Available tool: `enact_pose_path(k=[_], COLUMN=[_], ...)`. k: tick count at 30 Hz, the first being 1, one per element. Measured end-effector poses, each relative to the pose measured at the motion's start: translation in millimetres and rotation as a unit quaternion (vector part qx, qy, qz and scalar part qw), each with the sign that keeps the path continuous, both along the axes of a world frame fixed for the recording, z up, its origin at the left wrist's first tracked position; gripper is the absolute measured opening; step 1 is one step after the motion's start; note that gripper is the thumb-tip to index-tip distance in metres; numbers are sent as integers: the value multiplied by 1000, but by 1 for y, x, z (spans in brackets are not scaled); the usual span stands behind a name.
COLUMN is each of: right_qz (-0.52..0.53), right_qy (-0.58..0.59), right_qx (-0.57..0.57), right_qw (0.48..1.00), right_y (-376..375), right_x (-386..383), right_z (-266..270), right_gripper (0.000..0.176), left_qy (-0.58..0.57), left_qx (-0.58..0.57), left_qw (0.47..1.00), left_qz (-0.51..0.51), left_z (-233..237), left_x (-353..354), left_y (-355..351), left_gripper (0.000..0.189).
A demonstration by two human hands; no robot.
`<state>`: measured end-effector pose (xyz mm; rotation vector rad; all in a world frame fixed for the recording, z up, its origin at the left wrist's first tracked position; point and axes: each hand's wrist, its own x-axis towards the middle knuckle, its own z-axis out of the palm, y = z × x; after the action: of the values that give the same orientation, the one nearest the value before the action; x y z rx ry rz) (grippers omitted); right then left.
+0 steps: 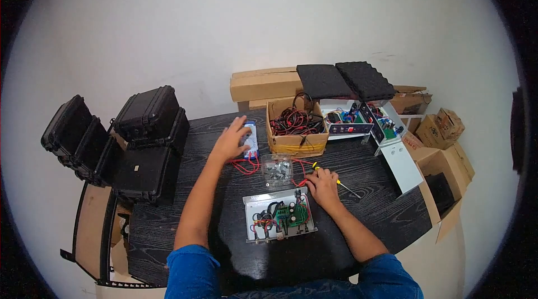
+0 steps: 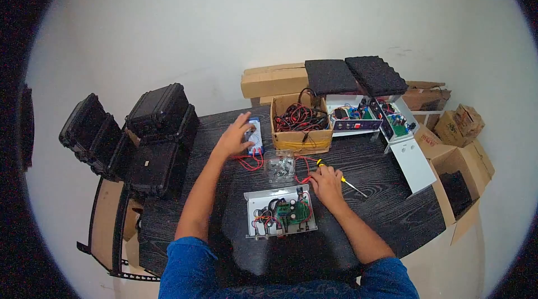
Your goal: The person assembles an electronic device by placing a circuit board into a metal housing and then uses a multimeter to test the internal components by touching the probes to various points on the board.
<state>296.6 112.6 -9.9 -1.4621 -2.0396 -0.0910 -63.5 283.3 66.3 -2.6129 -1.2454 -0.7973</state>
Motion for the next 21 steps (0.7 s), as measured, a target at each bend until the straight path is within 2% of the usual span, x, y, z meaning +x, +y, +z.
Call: enact_pose_path(k=[1, 4, 6, 8, 10, 16, 19, 21], right_qz=[2, 17, 22, 20, 9, -41, 55, 99], right_qy=[0, 8, 22, 72, 160, 304, 439, 470], right_qx=[-3, -16, 21, 32, 13, 41, 7, 46], right_qw=[1000, 1000, 999, 997, 987, 951, 897, 876], right_y=[-1, 1, 2, 3, 3, 4, 11, 8], right_x=[0, 3, 1, 2, 4, 10, 14, 11], right_z=[0, -2, -1, 0, 0, -16, -35, -35], right_gripper=[18, 16, 14, 14, 14, 14, 15, 13], left_qy=[-28, -72, -18, 22, 49, 116, 138, 97], left_qx=[41, -75, -72, -86, -119, -56, -32, -60], left_qw=[999, 981, 978, 973, 966, 959, 952, 946], left_qz=[16, 163, 193, 214, 224, 252, 270, 303], left_z=[-3, -29, -60, -68, -61, -58, -49, -40], left_x=[-1, -14, -19, -17, -10, -6, -11, -17], left_y=[-9, -30, -45, -53, -63, -67, -77, -82], left_gripper=[43, 44, 36, 31, 27, 15, 18, 20])
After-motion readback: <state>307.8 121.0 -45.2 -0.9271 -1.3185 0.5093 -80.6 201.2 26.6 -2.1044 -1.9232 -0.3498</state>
